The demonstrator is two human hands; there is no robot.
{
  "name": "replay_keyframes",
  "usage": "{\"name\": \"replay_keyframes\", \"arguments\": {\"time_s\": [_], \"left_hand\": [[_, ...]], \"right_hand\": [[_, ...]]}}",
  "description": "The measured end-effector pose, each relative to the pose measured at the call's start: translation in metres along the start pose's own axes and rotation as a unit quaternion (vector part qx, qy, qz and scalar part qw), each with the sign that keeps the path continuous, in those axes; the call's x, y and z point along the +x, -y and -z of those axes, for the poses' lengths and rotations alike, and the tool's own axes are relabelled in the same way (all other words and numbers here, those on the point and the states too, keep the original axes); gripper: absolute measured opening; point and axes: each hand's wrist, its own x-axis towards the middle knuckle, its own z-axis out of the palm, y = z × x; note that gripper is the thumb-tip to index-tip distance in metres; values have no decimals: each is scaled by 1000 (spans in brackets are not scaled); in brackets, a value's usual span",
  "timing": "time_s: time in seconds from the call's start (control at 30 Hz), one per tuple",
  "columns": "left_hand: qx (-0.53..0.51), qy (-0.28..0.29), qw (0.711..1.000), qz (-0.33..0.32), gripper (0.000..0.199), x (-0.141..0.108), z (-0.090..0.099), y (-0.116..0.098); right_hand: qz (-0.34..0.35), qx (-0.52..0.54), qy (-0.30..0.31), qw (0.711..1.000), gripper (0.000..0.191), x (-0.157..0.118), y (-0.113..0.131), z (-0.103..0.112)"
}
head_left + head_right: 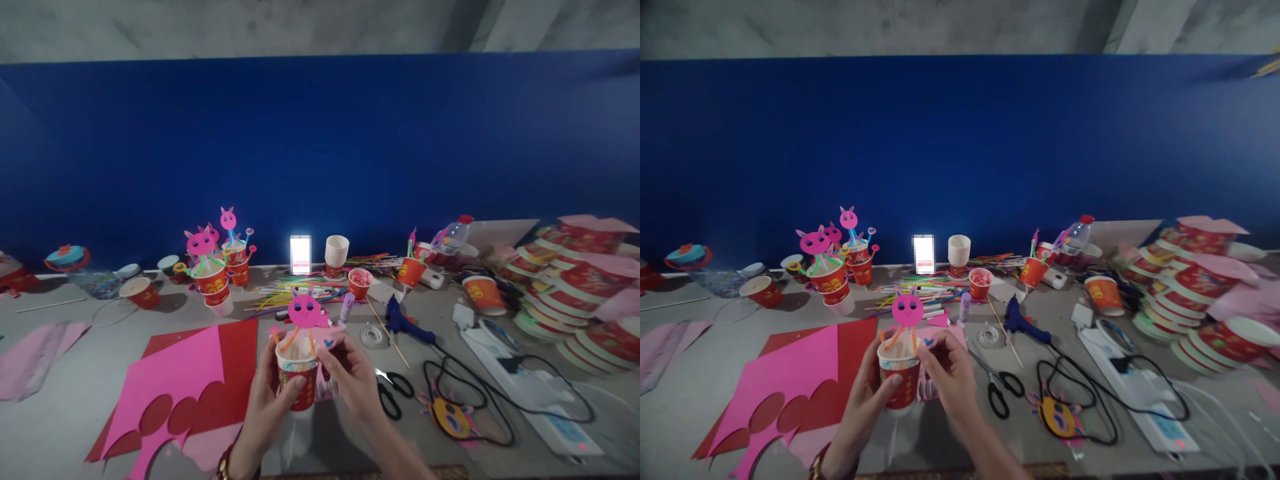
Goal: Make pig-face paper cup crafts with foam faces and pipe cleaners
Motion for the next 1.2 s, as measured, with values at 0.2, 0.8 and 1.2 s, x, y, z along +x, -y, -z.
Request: {"name": "replay_keyframes", "arguments": {"time_s": [0.2, 0.8, 1.2], "left_hand": [[-20, -10, 1000, 15, 73, 2, -1, 3], [-17, -11, 999, 28, 82, 4, -5, 11], [60, -141, 987, 47, 79, 23, 47, -6]], "right_hand": [[-5, -32, 4, 999, 35, 2, -6, 3], [2, -22, 8, 1000, 29, -2, -27, 9], [-28, -211, 97, 972, 16, -15, -45, 45]]}}
